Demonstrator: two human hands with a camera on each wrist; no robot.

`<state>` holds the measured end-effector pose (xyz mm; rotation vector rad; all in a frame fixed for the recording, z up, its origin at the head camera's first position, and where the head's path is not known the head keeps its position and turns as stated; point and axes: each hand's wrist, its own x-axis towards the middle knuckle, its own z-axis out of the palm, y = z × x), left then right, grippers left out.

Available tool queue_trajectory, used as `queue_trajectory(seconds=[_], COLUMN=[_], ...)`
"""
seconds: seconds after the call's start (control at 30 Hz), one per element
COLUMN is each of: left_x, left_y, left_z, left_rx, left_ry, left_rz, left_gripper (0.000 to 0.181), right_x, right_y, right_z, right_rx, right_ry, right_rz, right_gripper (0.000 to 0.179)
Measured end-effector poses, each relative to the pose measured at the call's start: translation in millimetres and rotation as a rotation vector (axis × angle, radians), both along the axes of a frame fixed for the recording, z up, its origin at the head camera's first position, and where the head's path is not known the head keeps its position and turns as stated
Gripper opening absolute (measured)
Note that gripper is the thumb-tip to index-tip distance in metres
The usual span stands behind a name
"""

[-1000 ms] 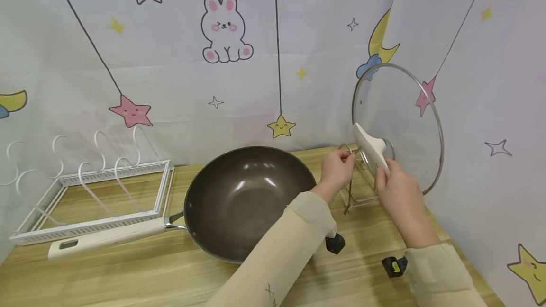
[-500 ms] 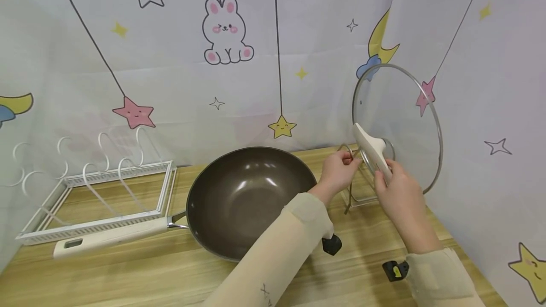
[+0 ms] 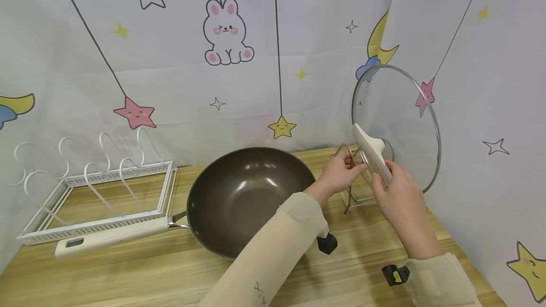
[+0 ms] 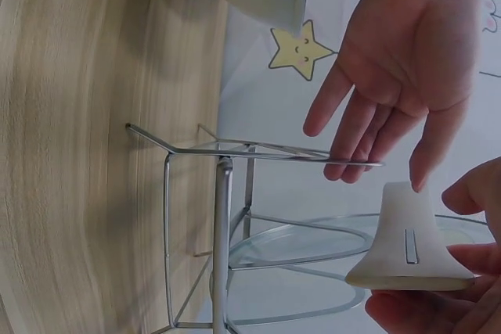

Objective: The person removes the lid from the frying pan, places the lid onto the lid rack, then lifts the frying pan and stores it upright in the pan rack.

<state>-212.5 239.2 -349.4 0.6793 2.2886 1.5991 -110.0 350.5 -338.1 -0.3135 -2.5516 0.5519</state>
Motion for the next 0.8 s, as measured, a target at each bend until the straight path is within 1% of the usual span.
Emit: queue_trajectory(seconds=[0.07,0.17,0.43,0.57,0.67,0.8], left_x=[-0.6,-0.9,-0.8,-0.2,0.6,2.8], left_y=[-2.2,-4.6,-9.6,-11.7,-12.7,-14.2], left_z=[-0.2,0.2,1.9,4.0,6.0,8.6], left_rx=[-0.014,-0.029,-0.049,-0.097,-0.134,-0.162], left_ry=[0.011,0.016,0.017,0.016,0.034,0.057], left_rz=[-0.038,-0.073,-0.108,-0.113,-0.116,-0.129], left_gripper=[0.024,0.026,0.024,0.037,0.047,0.058], right_x=[1.0,1.6,1.8,2.5,3.6,4.4], right_y=[-1.1,-2.8,-6.7,-7.5,-8.3,-9.1], right_z=[0.1,-0.7,-2.7,-4.2,-4.6,-5.1], right_rx=[-0.003,-0.011,-0.024,-0.031,-0.037,-0.046], right_ry=[-0.005,-0.010,-0.011,-0.027,-0.032,-0.032], right_rz=[0.002,0.008,0.021,0.022,0.019,0.019], right_gripper=[0.052,0.055,0.058,0.061,0.062,0.064])
